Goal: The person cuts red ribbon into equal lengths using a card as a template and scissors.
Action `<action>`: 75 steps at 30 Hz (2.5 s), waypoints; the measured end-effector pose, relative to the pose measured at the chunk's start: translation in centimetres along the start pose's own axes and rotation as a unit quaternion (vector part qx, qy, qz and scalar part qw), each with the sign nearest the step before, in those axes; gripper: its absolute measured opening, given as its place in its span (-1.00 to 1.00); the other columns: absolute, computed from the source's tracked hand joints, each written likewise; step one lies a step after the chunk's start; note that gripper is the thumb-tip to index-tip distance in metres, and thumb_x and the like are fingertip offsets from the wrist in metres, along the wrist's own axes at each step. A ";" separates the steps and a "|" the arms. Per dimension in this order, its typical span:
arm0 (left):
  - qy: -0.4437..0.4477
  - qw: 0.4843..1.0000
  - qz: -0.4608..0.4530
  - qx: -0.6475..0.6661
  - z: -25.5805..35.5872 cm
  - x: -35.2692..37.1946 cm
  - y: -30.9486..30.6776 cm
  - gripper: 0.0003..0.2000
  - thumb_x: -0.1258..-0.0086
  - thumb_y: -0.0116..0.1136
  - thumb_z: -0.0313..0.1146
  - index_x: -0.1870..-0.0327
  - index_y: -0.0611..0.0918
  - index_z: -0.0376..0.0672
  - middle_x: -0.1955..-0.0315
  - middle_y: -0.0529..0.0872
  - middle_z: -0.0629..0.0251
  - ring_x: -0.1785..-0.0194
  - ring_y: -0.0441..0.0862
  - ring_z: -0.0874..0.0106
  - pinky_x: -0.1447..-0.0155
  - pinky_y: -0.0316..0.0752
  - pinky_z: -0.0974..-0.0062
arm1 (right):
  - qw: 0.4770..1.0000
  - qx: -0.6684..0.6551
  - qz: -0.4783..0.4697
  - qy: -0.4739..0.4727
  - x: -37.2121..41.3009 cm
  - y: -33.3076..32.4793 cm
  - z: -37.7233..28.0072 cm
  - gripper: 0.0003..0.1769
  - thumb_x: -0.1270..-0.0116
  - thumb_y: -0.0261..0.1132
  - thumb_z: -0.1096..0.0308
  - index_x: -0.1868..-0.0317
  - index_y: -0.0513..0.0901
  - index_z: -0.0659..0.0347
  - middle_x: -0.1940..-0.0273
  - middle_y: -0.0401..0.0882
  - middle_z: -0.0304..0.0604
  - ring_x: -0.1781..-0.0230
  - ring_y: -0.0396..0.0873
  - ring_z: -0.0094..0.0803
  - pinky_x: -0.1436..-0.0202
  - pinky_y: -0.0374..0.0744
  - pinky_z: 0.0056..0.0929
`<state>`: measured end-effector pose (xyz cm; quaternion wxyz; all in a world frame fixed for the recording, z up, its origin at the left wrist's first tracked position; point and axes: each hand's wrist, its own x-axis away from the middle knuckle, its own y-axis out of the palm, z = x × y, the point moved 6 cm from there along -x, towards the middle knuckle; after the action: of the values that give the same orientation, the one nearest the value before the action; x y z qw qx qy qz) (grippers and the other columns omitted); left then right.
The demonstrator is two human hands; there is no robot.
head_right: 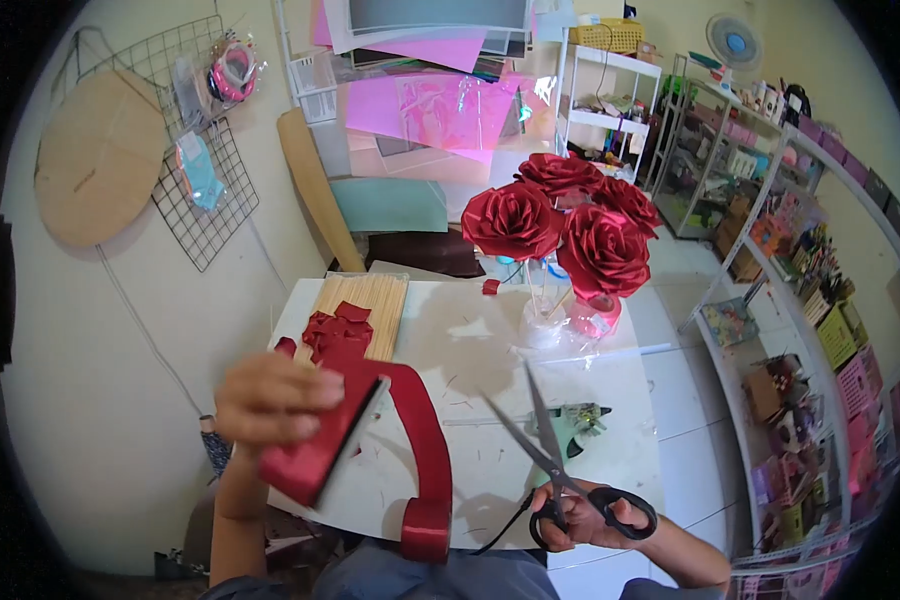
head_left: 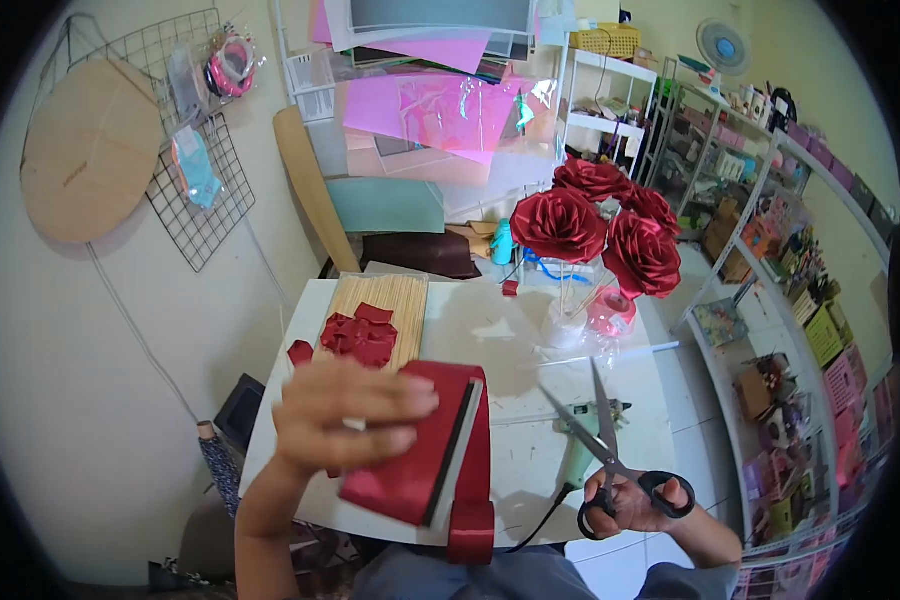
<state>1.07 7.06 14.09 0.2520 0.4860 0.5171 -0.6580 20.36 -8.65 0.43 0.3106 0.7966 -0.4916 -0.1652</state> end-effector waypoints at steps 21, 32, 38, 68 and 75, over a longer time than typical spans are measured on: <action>-0.063 0.967 -0.143 -0.200 5.4 4.0 2.6 -0.76 -0.03 0.08 -0.38 0.29 0.42 0.24 0.28 0.59 0.72 0.47 0.26 0.66 0.22 0.05 0.58 | 0.996 0.029 -0.050 0.074 0.8 -0.3 3.2 -0.30 0.12 0.34 0.02 0.12 0.35 0.42 0.53 0.39 -0.10 0.54 0.35 -0.48 0.57 0.23 -0.60; 0.058 0.968 -0.169 -0.176 5.7 3.8 6.5 -0.90 0.00 0.07 -0.36 0.52 0.41 0.10 0.26 0.62 0.45 0.66 0.18 0.71 0.56 -0.12 0.73 | 0.952 -0.022 0.220 -0.212 -3.4 0.7 2.1 -0.59 0.04 0.22 0.56 0.16 0.25 0.25 0.27 0.51 0.06 0.27 0.48 -0.35 0.16 0.42 -0.42; 0.063 0.966 -0.163 -0.193 6.5 5.1 7.2 -0.87 0.09 0.09 -0.34 0.52 0.43 0.17 0.20 0.59 0.52 0.60 0.21 0.71 0.45 -0.05 0.69 | 0.941 -0.030 0.266 -0.205 -4.8 2.0 2.4 -0.53 0.11 0.26 0.66 0.17 0.28 0.22 0.46 0.49 -0.17 0.40 0.46 -0.51 0.31 0.42 -0.59; -0.435 0.853 0.097 0.273 2.8 7.5 9.4 -0.46 -0.04 0.04 -0.72 -0.09 0.16 -0.40 0.02 0.36 -0.15 -0.05 0.37 0.28 -0.07 0.32 0.45 | 0.868 0.197 0.382 -0.248 -5.5 1.6 2.4 -0.57 0.18 0.38 0.59 0.28 0.37 0.23 0.54 0.44 -0.30 0.56 0.42 -0.68 0.54 0.37 -0.74; -0.407 0.874 0.174 0.201 1.4 8.0 6.3 -0.36 -0.01 0.05 -0.71 -0.15 0.04 -0.33 0.11 0.42 -0.17 -0.01 0.40 0.23 -0.08 0.32 0.41 | 0.959 0.195 0.155 -0.135 -3.4 1.5 2.1 -0.57 -0.03 0.28 0.36 0.10 0.34 0.27 0.49 0.35 -0.30 0.46 0.30 -0.64 0.32 0.27 -0.62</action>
<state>2.59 4.98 4.09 0.4479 0.2976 0.1326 -0.8326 16.56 -6.79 -0.31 0.1017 0.7260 -0.6691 -0.1219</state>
